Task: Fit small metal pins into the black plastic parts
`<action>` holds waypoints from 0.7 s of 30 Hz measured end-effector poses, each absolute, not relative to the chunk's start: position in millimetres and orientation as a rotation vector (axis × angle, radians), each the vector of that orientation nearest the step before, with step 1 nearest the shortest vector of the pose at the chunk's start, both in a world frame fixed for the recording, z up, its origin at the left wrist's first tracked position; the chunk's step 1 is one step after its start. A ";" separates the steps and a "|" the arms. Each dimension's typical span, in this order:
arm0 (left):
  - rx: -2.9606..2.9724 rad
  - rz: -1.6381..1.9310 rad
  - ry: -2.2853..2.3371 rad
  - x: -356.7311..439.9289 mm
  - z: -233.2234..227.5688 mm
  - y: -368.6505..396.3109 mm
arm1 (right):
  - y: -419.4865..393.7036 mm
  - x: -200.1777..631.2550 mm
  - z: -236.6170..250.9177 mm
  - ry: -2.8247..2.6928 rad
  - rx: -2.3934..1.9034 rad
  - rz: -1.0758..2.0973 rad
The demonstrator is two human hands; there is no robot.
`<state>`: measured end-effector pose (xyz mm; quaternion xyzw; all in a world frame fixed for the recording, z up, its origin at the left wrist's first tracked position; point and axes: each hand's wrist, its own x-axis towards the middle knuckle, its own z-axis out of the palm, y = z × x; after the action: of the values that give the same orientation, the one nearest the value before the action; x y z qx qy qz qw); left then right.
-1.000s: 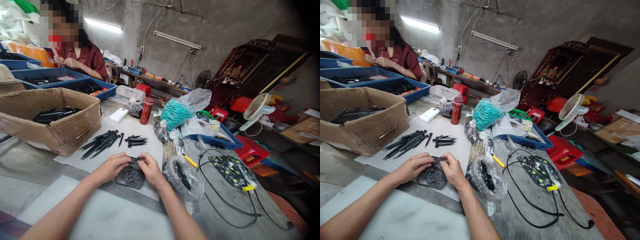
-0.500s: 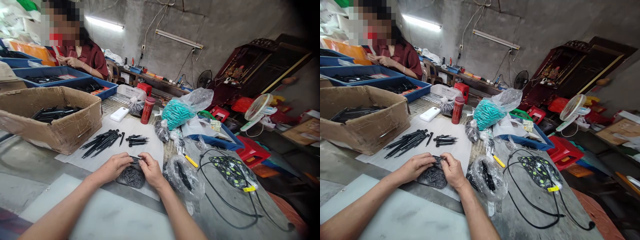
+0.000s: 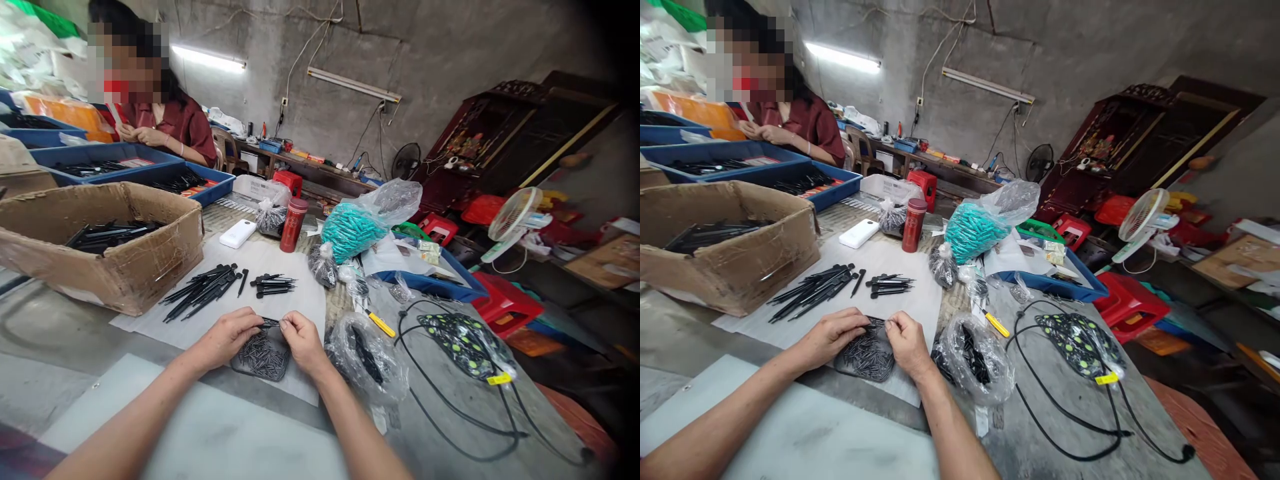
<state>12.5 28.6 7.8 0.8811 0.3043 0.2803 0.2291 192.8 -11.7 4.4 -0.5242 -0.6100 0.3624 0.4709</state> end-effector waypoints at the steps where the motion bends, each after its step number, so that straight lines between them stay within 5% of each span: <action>1: 2.421 0.776 0.839 13.1 7.4 28.1 | -11.8 192.0 5.1 -1.504 -1.289 0.864; 21: 2.721 0.422 1.390 70.1 12.7 82.6 | -6.7 194.7 -9.8 -1.246 -1.314 0.645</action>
<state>70.1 82.6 12.7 0.8818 0.4504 0.1368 0.0286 194.7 -6.7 -9.8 -0.5604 -0.5315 0.2752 0.5724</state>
